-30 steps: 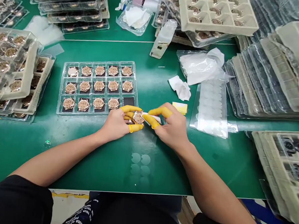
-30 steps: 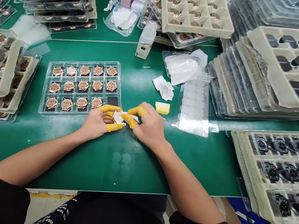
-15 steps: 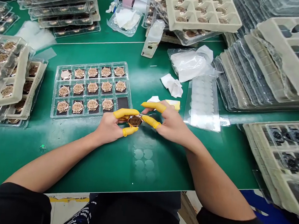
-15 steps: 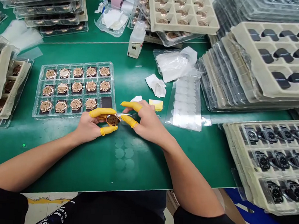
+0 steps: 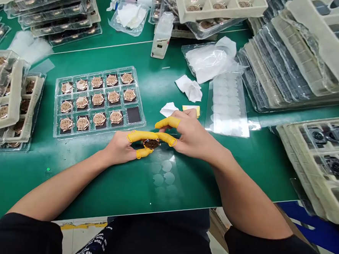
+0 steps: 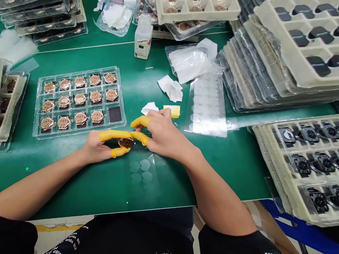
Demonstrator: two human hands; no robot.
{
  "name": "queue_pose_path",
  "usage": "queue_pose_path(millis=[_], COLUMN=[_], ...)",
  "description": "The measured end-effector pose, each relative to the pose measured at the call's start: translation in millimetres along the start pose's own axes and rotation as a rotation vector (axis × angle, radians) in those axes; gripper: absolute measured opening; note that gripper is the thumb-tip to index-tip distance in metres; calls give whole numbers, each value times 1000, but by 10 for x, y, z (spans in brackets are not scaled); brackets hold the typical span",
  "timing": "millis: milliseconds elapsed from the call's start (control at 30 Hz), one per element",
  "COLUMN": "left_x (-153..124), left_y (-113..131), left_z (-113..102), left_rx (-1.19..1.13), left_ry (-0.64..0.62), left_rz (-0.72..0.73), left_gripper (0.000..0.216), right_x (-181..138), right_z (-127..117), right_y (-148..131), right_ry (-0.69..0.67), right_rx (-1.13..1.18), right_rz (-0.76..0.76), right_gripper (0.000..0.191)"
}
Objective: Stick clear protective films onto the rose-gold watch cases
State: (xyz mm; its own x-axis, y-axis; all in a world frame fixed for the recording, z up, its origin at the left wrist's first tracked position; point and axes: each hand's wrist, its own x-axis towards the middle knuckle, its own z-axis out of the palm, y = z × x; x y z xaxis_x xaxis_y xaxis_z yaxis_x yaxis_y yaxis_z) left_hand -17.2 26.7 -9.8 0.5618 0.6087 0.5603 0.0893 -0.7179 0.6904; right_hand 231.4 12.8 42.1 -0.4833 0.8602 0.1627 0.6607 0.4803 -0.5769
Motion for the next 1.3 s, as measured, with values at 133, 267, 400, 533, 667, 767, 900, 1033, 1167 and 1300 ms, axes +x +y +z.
queue_pose_path(millis=[133, 267, 400, 533, 667, 767, 900, 1033, 1167, 1300], left_x=[5, 24, 34, 13, 6, 47, 112, 123, 117, 126], left_y=[-1, 10, 27, 33, 33, 32, 33, 37, 41, 51], left_z=[8, 1, -7, 5, 26, 35, 38, 52, 66, 59], left_rx=[6, 19, -24, -90, -288, -411, -507, -539, -530, -523], left_ry=[-8, -17, -46, -50, -59, 23, 113, 115, 115, 116], left_rz=[27, 10, -100, -162, -412, -657, -820, -825, -800, -794], left_gripper=[42, 43, 43, 43, 48, 59, 65, 61, 58, 57], right_x=[12, 21, 39, 68, 87, 64, 4, -16, 0, -4], right_z=[1, 59, 188, 296, 277, 240, 342, 512, 590, 608], right_y=[-18, -9, 21, 45, 47, 12, -80, -130, -137, -149], right_ry=[-55, -17, 96, 119, 299, 474, 361, 209, 234, 268], right_rx=[-35, -76, -59, -40, 18, 146, 446, 564, 629, 602], right_rz=[-17, -14, 63, 142, 234, 307, 369, 488, 533, 536], right_gripper=[14, 16, 9, 25, 19, 10, 10, 18, 28, 31])
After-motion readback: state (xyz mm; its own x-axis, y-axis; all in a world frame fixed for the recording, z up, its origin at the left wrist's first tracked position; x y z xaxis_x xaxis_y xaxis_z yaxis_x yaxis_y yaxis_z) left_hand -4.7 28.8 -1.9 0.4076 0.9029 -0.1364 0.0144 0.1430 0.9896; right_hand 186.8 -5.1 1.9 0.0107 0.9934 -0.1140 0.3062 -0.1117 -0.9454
